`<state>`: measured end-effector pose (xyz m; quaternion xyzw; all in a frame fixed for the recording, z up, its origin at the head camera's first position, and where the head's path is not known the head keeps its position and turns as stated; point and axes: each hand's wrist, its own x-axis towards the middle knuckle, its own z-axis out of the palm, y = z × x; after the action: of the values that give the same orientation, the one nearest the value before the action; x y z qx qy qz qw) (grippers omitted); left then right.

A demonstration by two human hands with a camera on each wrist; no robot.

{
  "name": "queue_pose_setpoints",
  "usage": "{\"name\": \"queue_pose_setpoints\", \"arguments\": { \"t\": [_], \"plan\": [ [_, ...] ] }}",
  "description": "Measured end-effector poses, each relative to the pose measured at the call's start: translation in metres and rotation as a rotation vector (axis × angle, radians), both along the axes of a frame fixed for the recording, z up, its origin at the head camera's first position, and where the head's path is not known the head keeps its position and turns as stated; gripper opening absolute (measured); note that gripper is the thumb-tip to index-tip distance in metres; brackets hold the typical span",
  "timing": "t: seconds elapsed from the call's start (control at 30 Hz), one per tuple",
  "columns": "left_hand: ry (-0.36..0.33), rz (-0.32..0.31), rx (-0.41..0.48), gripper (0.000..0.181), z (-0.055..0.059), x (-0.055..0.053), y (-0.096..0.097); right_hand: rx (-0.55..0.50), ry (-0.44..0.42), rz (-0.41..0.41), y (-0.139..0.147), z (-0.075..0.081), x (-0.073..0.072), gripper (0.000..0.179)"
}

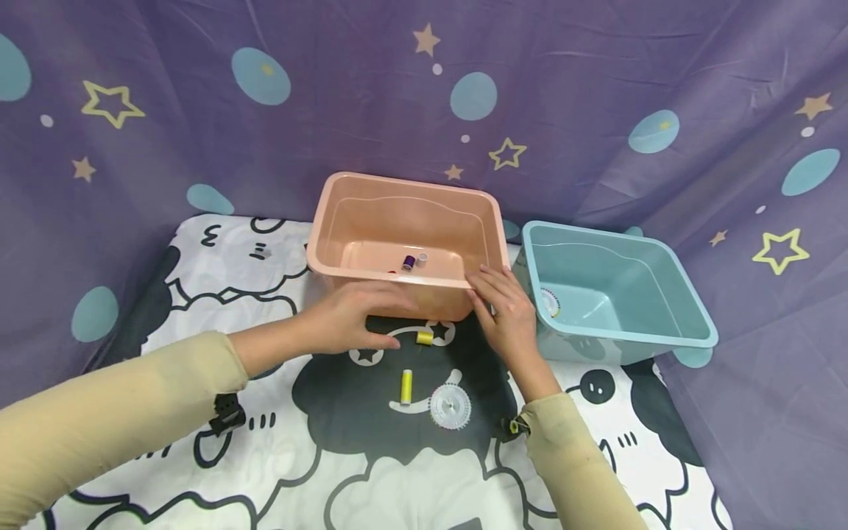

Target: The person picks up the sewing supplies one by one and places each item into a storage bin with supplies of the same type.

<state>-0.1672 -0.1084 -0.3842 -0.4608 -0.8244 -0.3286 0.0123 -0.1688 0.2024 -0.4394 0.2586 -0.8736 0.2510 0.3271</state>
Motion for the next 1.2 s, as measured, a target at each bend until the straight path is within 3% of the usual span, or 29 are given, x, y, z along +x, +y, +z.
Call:
{"name": "queue_pose_setpoints", "arguments": {
  "t": [0.3,0.7,1.2],
  "plan": [
    [-0.107,0.034,-0.028,0.055,-0.036,0.005,0.015,0.003,0.003,-0.006,-0.001,0.001,0.000,0.029],
    [-0.073,0.061,0.008,0.053,-0.079,-0.008,0.035,0.004,-0.010,-0.007,0.000,0.002,0.000,0.029],
    [-0.084,0.098,0.021,0.050,-0.112,-0.020,0.051,0.004,-0.008,-0.010,0.001,0.001,-0.001,0.031]
  ]
}}
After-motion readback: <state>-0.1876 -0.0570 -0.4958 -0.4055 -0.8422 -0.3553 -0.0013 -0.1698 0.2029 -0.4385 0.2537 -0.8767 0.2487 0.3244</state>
